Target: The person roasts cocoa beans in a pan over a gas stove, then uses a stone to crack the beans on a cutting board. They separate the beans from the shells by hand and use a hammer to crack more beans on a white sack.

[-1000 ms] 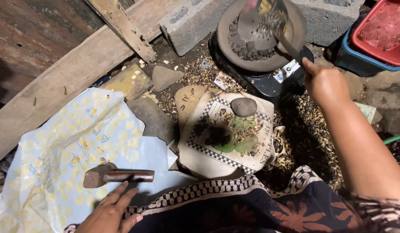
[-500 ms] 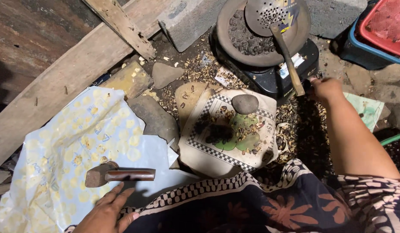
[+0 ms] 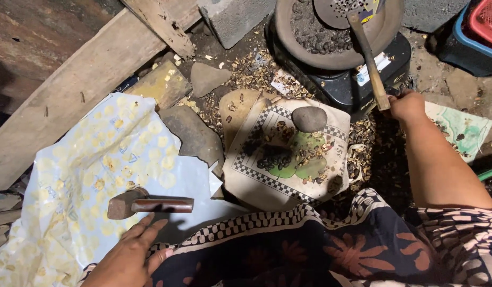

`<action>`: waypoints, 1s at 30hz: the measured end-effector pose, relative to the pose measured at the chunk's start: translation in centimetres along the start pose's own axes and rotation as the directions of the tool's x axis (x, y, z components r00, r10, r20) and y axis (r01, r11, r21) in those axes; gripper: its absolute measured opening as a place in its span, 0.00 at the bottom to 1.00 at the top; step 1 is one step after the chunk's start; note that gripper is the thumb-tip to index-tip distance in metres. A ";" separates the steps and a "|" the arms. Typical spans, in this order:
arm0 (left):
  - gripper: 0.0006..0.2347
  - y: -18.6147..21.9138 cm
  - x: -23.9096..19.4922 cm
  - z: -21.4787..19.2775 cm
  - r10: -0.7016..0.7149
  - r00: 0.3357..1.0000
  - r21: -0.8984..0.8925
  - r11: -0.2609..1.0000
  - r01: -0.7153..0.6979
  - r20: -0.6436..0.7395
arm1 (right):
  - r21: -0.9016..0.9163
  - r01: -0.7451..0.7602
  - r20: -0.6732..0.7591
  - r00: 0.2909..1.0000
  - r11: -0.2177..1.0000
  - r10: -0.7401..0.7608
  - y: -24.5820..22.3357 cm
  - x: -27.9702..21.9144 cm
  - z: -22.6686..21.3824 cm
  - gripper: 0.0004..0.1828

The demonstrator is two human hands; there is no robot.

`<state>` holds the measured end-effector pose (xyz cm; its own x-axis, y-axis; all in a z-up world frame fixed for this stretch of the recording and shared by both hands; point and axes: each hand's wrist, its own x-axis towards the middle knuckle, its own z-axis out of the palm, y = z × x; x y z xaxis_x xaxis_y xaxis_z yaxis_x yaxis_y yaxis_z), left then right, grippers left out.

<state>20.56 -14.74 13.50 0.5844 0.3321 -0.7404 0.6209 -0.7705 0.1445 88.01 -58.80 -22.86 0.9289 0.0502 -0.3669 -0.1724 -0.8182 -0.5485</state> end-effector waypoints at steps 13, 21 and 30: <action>0.33 -0.3 -0.1 0.2 -0.018 1.000 -0.001 1.000 0.018 -0.016 | -0.427 0.396 -0.012 0.897 0.813 -0.442 -1.9 -4.0 -2.2 0.09; 0.32 0.4 -0.3 -0.6 -0.019 1.000 -0.020 1.000 0.019 -0.002 | -0.416 0.257 0.119 0.966 0.872 -0.228 -5.3 -6.2 -3.5 0.26; 0.32 0.5 -0.4 -0.5 -0.035 0.999 -0.014 0.999 0.035 -0.003 | -0.035 -0.050 0.045 0.998 0.998 0.051 -5.7 -5.6 -2.9 0.27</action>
<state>20.92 -14.97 14.23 0.5642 0.3604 -0.7428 0.6481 -0.7507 0.1280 84.80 -56.06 -15.47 0.9033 0.0338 -0.4276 -0.2066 -0.8394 -0.5028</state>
